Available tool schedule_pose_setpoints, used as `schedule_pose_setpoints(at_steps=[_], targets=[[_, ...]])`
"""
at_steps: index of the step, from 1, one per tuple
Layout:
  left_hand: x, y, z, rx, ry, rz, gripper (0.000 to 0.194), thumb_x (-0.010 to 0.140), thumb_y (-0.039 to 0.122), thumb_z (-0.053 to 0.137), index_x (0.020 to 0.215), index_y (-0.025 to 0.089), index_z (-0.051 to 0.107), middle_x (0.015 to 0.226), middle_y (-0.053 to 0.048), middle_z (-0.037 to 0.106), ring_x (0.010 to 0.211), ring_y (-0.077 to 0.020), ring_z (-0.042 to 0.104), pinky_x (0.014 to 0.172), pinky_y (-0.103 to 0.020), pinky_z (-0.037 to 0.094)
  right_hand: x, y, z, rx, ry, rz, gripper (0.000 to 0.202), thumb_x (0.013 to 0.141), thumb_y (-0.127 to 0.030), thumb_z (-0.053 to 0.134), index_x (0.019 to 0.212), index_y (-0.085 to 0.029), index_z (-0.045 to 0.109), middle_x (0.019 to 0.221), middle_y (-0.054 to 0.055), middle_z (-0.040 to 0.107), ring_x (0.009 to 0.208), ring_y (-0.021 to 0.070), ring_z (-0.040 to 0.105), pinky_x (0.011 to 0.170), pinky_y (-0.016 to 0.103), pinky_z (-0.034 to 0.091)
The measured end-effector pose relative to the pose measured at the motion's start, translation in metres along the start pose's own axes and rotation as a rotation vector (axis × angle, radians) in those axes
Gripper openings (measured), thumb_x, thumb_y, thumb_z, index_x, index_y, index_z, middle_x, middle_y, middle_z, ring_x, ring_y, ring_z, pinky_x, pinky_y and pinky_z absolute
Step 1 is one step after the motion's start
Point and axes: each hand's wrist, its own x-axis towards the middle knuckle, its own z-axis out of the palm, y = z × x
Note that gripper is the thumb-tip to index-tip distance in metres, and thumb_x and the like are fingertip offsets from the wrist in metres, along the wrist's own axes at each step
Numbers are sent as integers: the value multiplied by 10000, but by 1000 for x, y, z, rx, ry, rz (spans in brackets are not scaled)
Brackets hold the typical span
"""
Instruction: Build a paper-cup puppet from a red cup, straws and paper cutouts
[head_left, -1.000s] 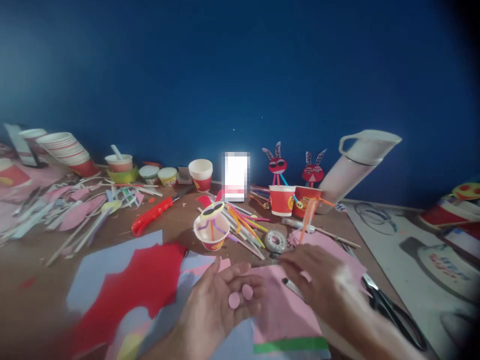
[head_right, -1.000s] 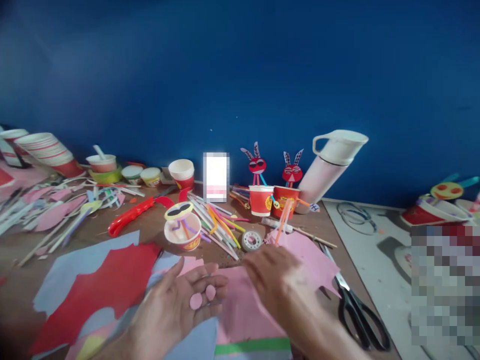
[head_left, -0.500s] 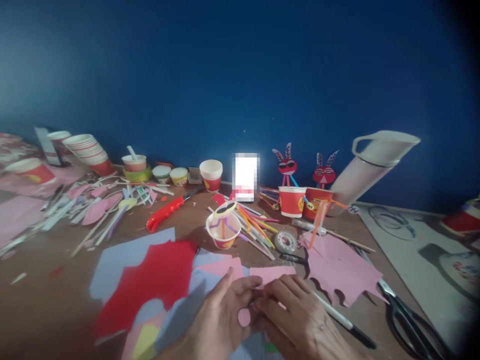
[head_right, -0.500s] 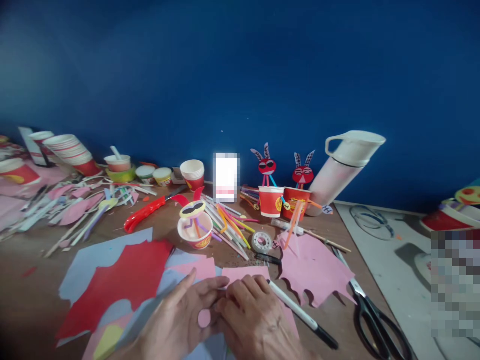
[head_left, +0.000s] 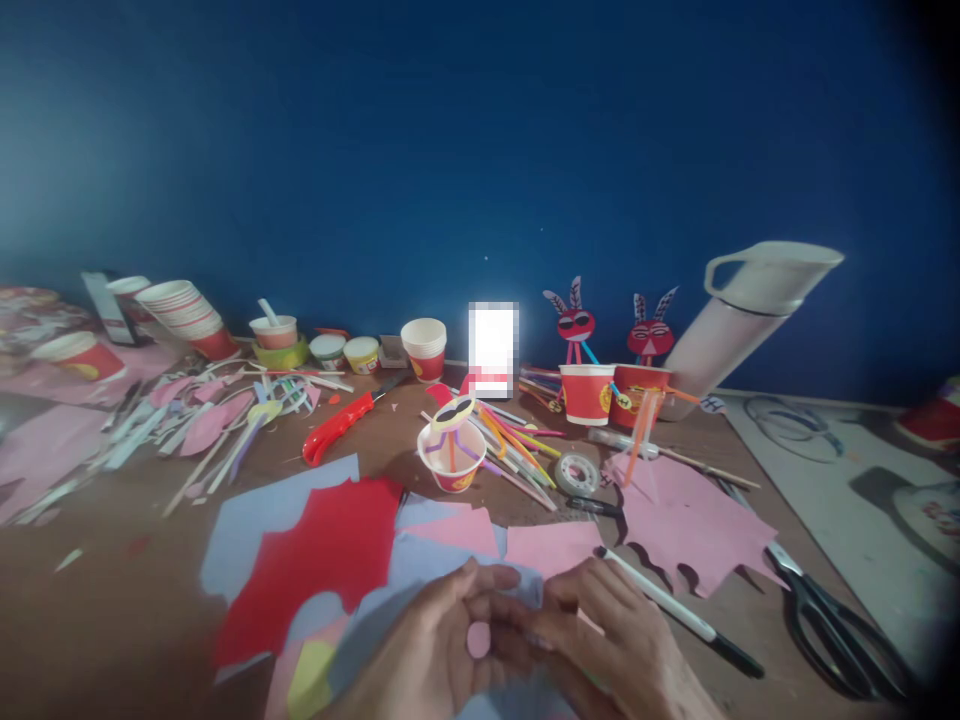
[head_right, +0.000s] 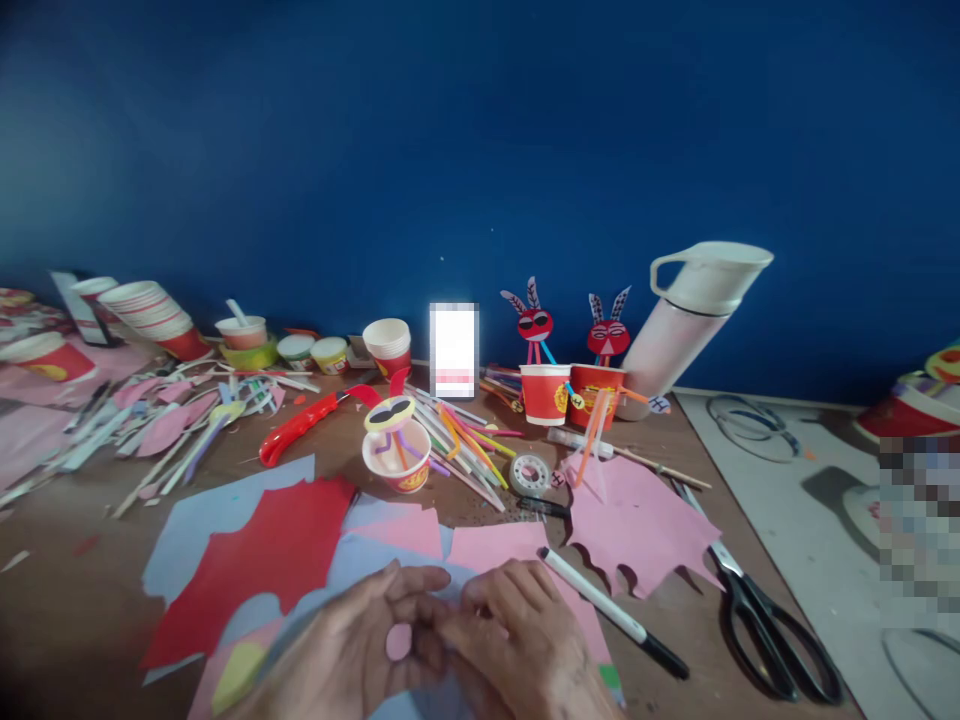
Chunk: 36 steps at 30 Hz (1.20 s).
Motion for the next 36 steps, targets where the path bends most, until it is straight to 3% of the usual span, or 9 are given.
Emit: schedule_pose_setpoints(at_steps=[5, 12, 17, 22, 26, 29, 32, 34, 36], targets=[[-3, -3, 5, -117, -54, -2, 362, 856, 379, 541, 949, 59, 681, 839, -126, 698, 768, -230, 634, 804, -382, 449, 5, -10, -7, -31, -126, 49, 266, 846, -200, 556, 1110, -218, 587, 1008, 85, 634, 856, 233, 559, 699, 356, 433], [-13, -9, 4, -171, -203, -9, 504, 972, 378, 314, 1148, 8, 607, 1067, -177, 655, 1024, -238, 578, 903, -339, 409, 2, -24, 4, 108, -146, 185, 215, 820, -96, 575, 1000, -205, 614, 1058, 68, 634, 956, 231, 549, 801, 394, 424], [-16, -12, 0, -142, -155, -8, 499, 955, 402, 358, 1148, 18, 613, 1062, -165, 660, 1036, -241, 578, 907, -344, 410, 2, -30, 4, 147, -169, 210, 186, 819, -98, 582, 964, -205, 624, 1024, 68, 632, 945, 231, 549, 790, 392, 431], [-27, 1, -6, 9, -52, 104, 381, 863, 377, 543, 1007, 60, 698, 1003, -184, 717, 964, -290, 640, 910, -412, 424, -11, -6, -21, 94, -61, 274, 250, 850, -134, 558, 1082, -211, 608, 1017, 78, 618, 935, 224, 553, 771, 370, 449], [-29, 7, -9, 116, 2, 180, 338, 865, 345, 534, 941, 69, 713, 958, -178, 731, 905, -277, 659, 885, -410, 453, -32, 16, -40, 26, 8, 366, 155, 891, -132, 515, 936, -216, 637, 897, 51, 640, 863, 197, 573, 727, 324, 438], [-24, 2, -10, 168, 45, 177, 344, 898, 354, 462, 924, 107, 700, 915, -142, 733, 841, -240, 663, 818, -383, 490, -42, 17, -35, 3, -33, 398, 139, 901, -135, 519, 876, -218, 627, 830, 24, 645, 798, 179, 566, 737, 329, 394], [-20, -6, -20, 540, 40, 285, 332, 906, 391, 446, 987, 160, 671, 973, -111, 725, 914, -249, 658, 845, -390, 495, -40, 8, -18, -39, -86, 354, 138, 903, -161, 534, 806, -215, 616, 777, 9, 635, 747, 173, 537, 731, 338, 341], [-21, -8, -30, 1017, 1, 385, 301, 899, 394, 477, 1034, 200, 663, 1058, -93, 706, 1013, -253, 631, 888, -371, 484, -33, 2, -7, -85, -142, 294, 147, 896, -178, 546, 767, -209, 609, 741, 9, 619, 720, 173, 516, 698, 330, 315], [-23, -7, -38, 1411, -28, 598, 255, 889, 298, 507, 1100, 237, 635, 1153, -70, 668, 1090, -230, 594, 919, -336, 476, -25, -2, 2, -146, -188, 234, 127, 881, -189, 566, 761, -206, 604, 725, 9, 606, 700, 173, 500, 671, 326, 295]])
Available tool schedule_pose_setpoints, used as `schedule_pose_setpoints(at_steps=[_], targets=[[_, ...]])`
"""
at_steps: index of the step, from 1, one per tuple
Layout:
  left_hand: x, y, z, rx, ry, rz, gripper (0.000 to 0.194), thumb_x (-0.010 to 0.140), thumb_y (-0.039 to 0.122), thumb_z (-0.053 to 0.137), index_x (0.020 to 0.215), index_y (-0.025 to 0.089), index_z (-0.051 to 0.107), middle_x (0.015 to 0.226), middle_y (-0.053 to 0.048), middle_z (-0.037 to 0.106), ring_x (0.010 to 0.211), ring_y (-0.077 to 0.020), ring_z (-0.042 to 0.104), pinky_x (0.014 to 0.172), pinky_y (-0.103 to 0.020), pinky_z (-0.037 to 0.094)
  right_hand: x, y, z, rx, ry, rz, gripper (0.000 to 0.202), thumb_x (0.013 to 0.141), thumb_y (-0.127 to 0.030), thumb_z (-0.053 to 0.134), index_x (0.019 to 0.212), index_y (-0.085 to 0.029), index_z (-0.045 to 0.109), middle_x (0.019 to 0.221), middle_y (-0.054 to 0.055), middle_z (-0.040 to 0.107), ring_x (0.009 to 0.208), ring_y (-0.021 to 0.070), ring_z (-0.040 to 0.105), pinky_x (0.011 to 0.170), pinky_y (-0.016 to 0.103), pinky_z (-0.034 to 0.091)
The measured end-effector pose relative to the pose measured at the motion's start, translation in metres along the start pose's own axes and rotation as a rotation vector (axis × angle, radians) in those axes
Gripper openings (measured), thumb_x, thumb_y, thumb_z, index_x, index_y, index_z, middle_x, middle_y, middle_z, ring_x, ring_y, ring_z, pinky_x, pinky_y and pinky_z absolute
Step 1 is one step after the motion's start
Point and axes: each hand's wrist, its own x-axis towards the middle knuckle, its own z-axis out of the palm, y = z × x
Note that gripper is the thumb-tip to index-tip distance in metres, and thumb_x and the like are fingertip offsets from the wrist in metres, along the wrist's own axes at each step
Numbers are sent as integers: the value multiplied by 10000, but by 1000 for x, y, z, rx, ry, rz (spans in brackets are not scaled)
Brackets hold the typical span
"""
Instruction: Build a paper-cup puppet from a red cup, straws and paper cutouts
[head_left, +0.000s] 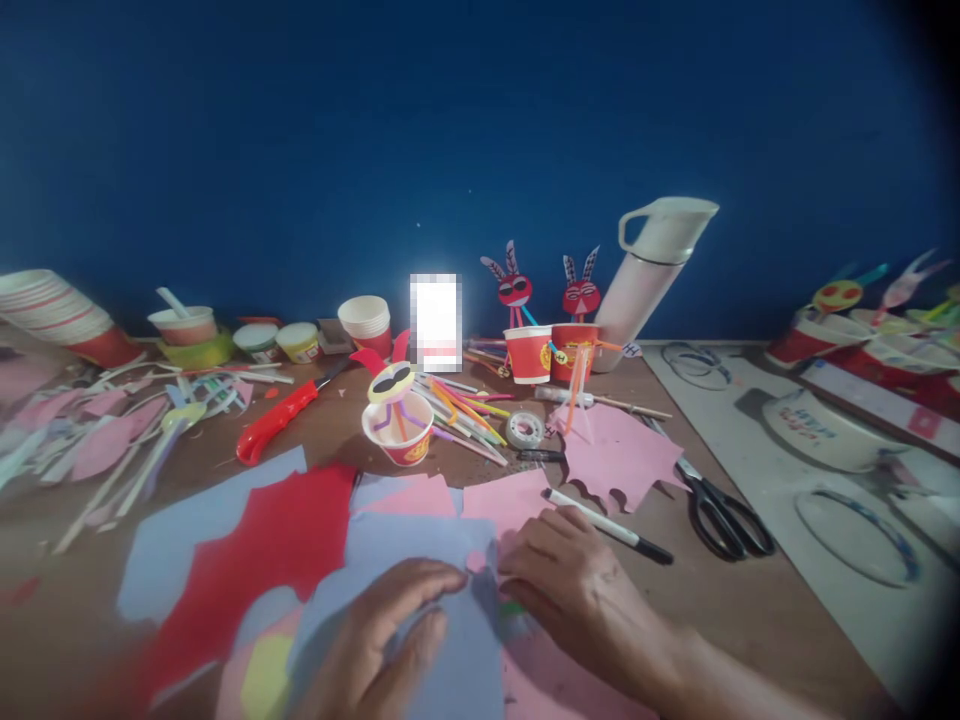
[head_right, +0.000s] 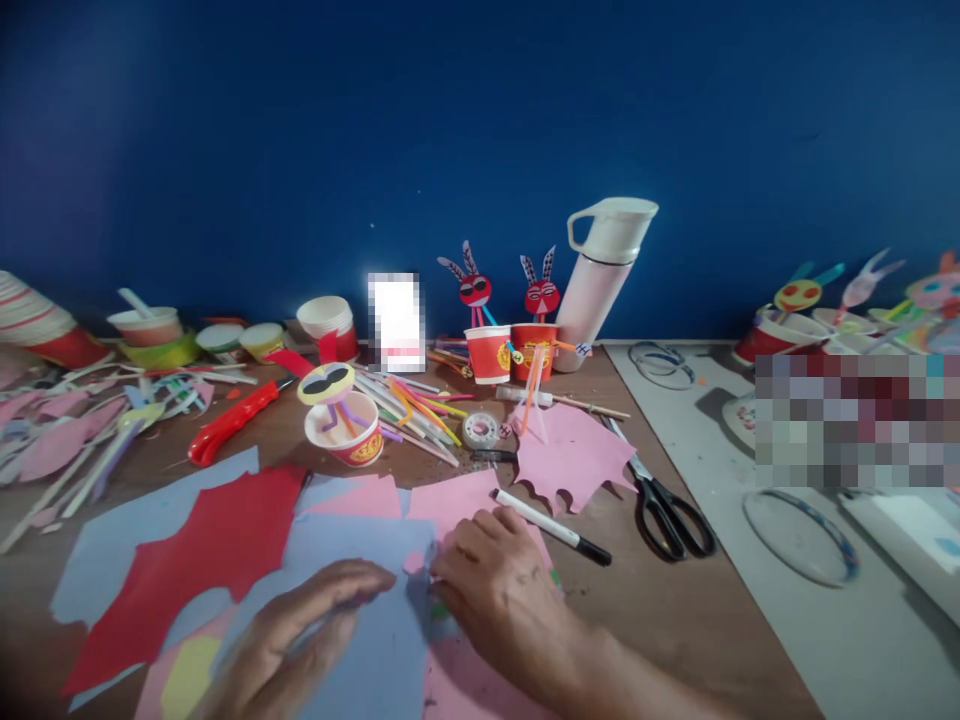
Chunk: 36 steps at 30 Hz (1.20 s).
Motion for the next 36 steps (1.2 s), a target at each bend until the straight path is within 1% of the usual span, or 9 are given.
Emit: schedule_pose_setpoints(at_steps=[3, 6, 12, 15, 18, 21, 24, 31, 36], targets=[[-1, -3, -5, 311, 84, 357, 247, 835, 141, 533, 1055, 213, 619, 1028, -56, 698, 1010, -184, 619, 877, -271, 499, 9, -4, 7, -96, -38, -50, 43, 857, -229, 610, 816, -218, 601, 742, 1, 600, 703, 180, 488, 665, 332, 283], [2, 0, -5, 480, 93, 527, 244, 800, 95, 522, 1006, 189, 611, 961, -55, 700, 931, -180, 619, 816, -272, 508, 13, -4, 14, -172, -101, -85, 64, 851, -275, 631, 884, -230, 598, 779, -1, 603, 748, 196, 493, 703, 349, 289], [-1, -2, 12, 824, 14, 633, 194, 850, 265, 536, 1000, 192, 636, 1054, -29, 700, 966, -203, 580, 868, -345, 403, 12, -1, 21, -252, -161, -149, 87, 877, -145, 552, 822, -209, 573, 767, 8, 581, 730, 198, 468, 723, 365, 291], [-4, -14, 25, 943, 57, 749, 383, 885, 476, 447, 1049, 185, 635, 1072, -36, 695, 984, -232, 532, 874, -396, 320, 8, 2, 17, -253, -165, -163, 93, 874, -125, 537, 893, -202, 585, 786, 17, 584, 740, 202, 467, 738, 370, 296], [-6, -26, 40, 1024, 47, 714, 505, 873, 583, 402, 1116, 194, 615, 1158, -40, 659, 1084, -264, 463, 930, -434, 250, 5, 6, 12, -251, -152, -158, 110, 894, -137, 518, 952, -194, 593, 784, 20, 589, 743, 200, 472, 736, 366, 298], [-7, -30, 54, 1022, 141, 714, 537, 887, 611, 343, 1063, 199, 639, 1130, -42, 656, 1109, -275, 439, 960, -456, 224, 4, 9, 11, -248, -143, -152, 102, 898, -144, 518, 945, -189, 597, 776, 18, 595, 743, 194, 485, 738, 359, 303], [-4, -27, 65, 1000, 255, 719, 336, 936, 421, 392, 984, 223, 658, 1063, -22, 664, 1082, -255, 458, 942, -439, 252, 2, 11, 11, -253, -137, -148, 94, 887, -141, 525, 915, -188, 602, 766, 16, 603, 738, 190, 498, 748, 359, 307], [12, -16, 88, 961, 225, 711, 210, 922, 208, 436, 1002, 243, 628, 1002, -12, 682, 1038, -213, 523, 886, -377, 343, -7, 21, 5, -128, 2, -35, 158, 898, -144, 485, 939, -217, 620, 793, 4, 643, 762, 185, 534, 777, 367, 303], [23, -11, 77, 690, 232, 808, 278, 925, 169, 399, 742, 198, 606, 840, 17, 701, 783, -151, 597, 783, -330, 387, -7, 21, 2, -102, 91, -15, 180, 907, -139, 466, 912, -206, 633, 773, 9, 654, 725, 179, 529, 784, 375, 297]])
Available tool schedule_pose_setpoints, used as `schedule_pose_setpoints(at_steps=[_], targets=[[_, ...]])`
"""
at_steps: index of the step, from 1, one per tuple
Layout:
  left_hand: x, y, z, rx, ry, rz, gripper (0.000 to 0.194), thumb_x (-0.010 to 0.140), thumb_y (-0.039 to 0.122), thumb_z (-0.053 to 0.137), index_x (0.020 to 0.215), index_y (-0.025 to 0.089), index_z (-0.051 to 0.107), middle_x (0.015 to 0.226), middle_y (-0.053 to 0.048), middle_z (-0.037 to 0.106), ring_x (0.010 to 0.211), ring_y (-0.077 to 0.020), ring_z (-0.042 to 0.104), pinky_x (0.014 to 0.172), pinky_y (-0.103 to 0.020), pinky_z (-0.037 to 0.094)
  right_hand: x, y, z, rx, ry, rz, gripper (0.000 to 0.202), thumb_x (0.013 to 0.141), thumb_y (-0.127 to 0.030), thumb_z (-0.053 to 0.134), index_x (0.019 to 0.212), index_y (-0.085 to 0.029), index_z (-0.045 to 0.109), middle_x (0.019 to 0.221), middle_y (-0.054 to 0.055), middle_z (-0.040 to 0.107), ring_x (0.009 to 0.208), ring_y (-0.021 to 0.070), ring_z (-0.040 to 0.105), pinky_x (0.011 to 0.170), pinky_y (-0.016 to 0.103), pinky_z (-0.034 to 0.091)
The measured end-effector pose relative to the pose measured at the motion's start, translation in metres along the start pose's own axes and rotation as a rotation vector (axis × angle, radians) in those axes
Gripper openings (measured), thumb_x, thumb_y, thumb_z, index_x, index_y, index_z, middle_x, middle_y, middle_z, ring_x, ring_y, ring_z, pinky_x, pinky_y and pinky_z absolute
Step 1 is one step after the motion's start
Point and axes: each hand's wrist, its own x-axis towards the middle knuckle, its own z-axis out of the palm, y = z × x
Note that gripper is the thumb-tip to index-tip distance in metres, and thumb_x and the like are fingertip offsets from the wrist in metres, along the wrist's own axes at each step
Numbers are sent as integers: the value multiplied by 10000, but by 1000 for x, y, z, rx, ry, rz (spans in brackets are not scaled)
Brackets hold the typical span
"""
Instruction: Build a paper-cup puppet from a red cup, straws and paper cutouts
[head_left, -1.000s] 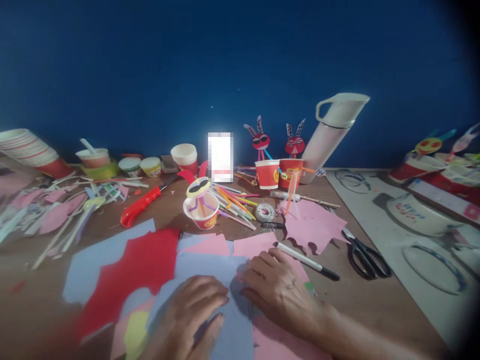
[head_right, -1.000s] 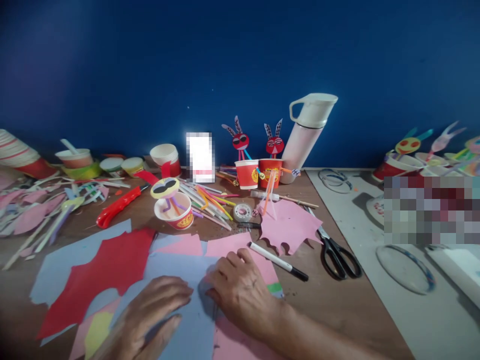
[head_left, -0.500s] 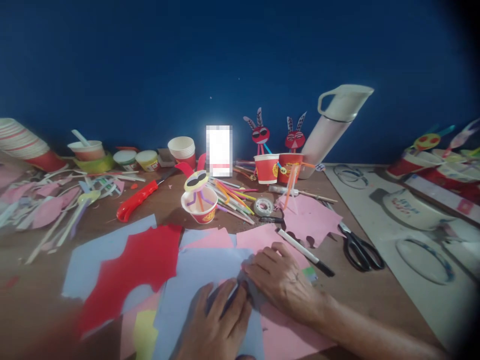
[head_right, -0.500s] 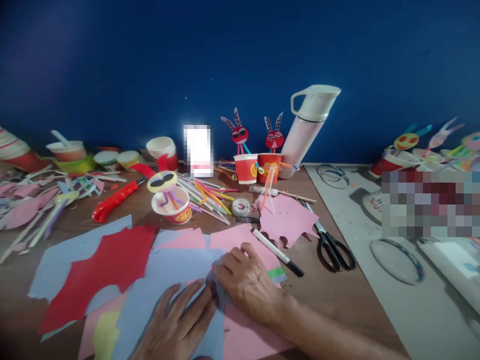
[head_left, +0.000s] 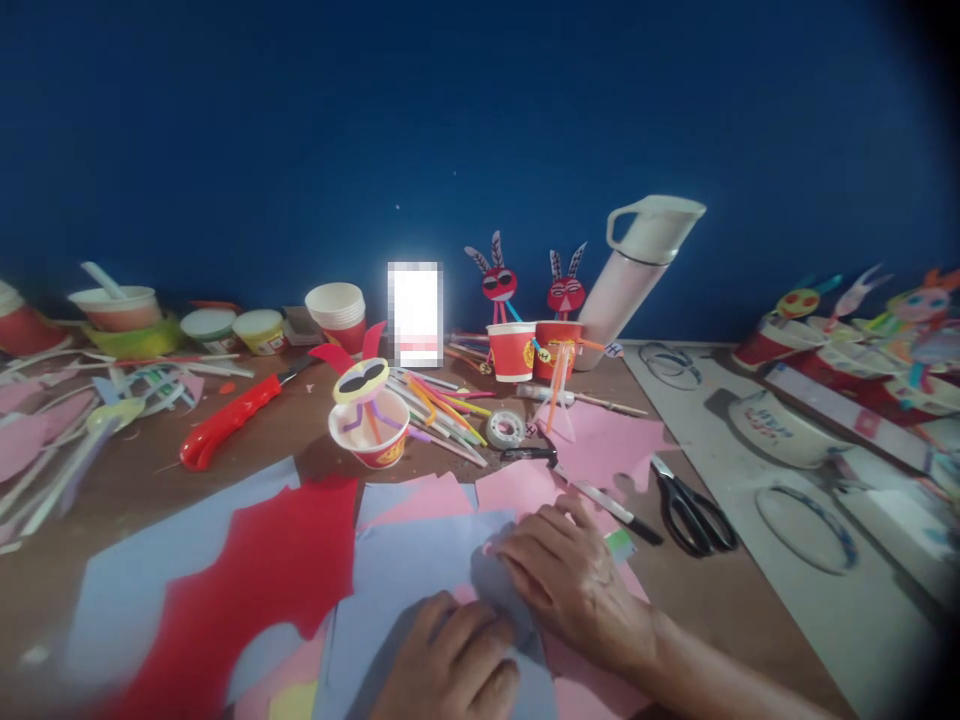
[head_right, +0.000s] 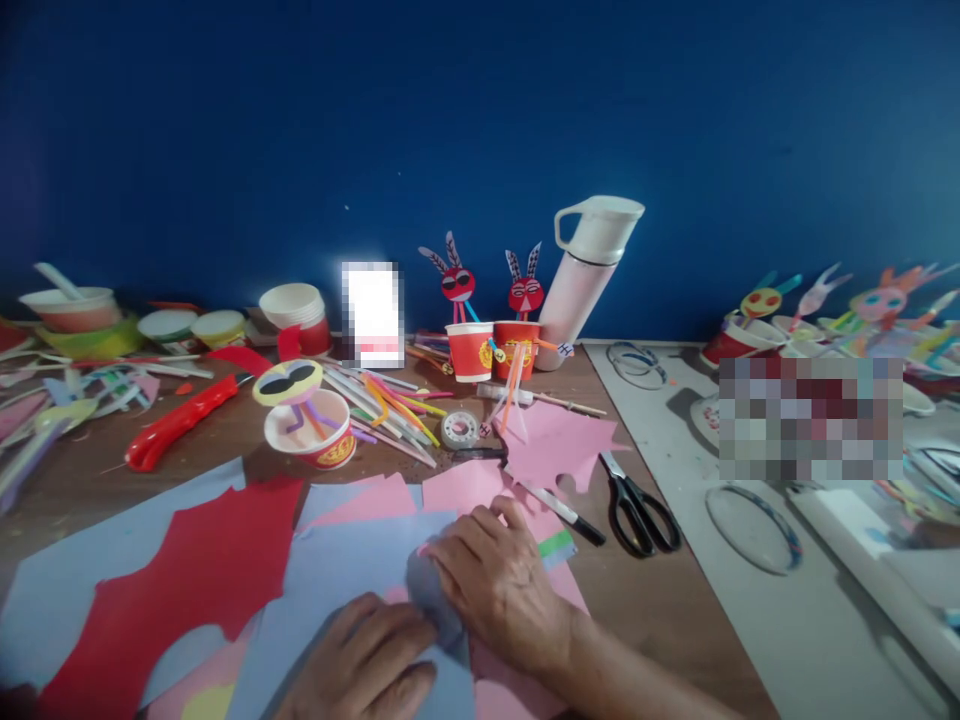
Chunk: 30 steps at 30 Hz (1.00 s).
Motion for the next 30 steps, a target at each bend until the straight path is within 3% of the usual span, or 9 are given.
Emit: schedule_pose_setpoints(at_steps=[4, 6, 9, 13, 16, 19, 23, 27, 30], targets=[[4, -12, -20, -143, -69, -102, 268, 903, 176, 424, 696, 193, 593, 755, 12, 696, 710, -155, 593, 752, -342, 392, -2, -4, 6, -33, -82, -37, 159, 922, -157, 476, 897, -202, 626, 747, 8, 645, 724, 179, 521, 769, 373, 290], [6, -16, -28, -151, -101, -157, 257, 895, 141, 415, 755, 196, 624, 811, -3, 712, 768, -168, 608, 790, -353, 394, -5, -4, 10, -44, -103, -34, 166, 929, -162, 470, 863, -199, 619, 734, 6, 634, 707, 176, 509, 759, 372, 290], [10, -20, -34, -88, -140, -129, 231, 915, 204, 426, 911, 188, 656, 992, -31, 725, 922, -193, 615, 836, -347, 400, -8, -5, 11, -24, -98, -39, 148, 915, -147, 482, 889, -192, 620, 753, 10, 642, 706, 180, 507, 764, 375, 298], [14, -22, -35, 47, -220, -111, 333, 915, 363, 464, 1106, 143, 625, 1160, -53, 686, 1046, -213, 577, 866, -329, 411, -10, -6, 7, -2, -73, -25, 181, 909, -128, 472, 986, -176, 628, 797, 33, 656, 725, 184, 520, 791, 375, 315], [13, -21, -32, 107, -275, -99, 450, 893, 469, 479, 1165, 132, 601, 1195, -50, 671, 1061, -216, 561, 878, -325, 399, -16, -11, 3, -2, -104, 9, 192, 902, -238, 538, 1063, -173, 619, 867, 44, 662, 789, 203, 532, 843, 382, 315], [12, -20, -30, 128, -306, -90, 467, 894, 486, 469, 1167, 130, 601, 1207, -45, 664, 1079, -219, 542, 888, -329, 382, -24, -17, 1, -15, -145, 61, 379, 821, -401, 654, 1132, -193, 595, 948, 36, 664, 869, 229, 531, 930, 405, 274], [14, -19, -29, 133, -315, -86, 485, 891, 500, 464, 1170, 128, 599, 1225, -55, 649, 1080, -225, 528, 882, -336, 382, -30, -23, -1, -25, -191, 106, 508, 751, -435, 724, 1185, -226, 563, 1006, 18, 666, 929, 236, 531, 992, 408, 215], [17, -20, -30, 148, -326, -67, 514, 866, 511, 496, 1189, 122, 591, 1237, -52, 643, 1089, -228, 519, 896, -338, 365, -31, -25, -6, 2, -197, 109, 491, 777, -414, 702, 1205, -232, 546, 1069, 26, 658, 965, 239, 531, 993, 417, 224], [10, -25, -27, 194, -320, 26, 501, 836, 475, 543, 1176, 111, 600, 1221, -77, 649, 1082, -243, 517, 885, -352, 354, -30, -23, -15, 58, -196, 96, 293, 815, -374, 663, 1064, -232, 605, 1053, 18, 654, 941, 213, 548, 972, 414, 271]])
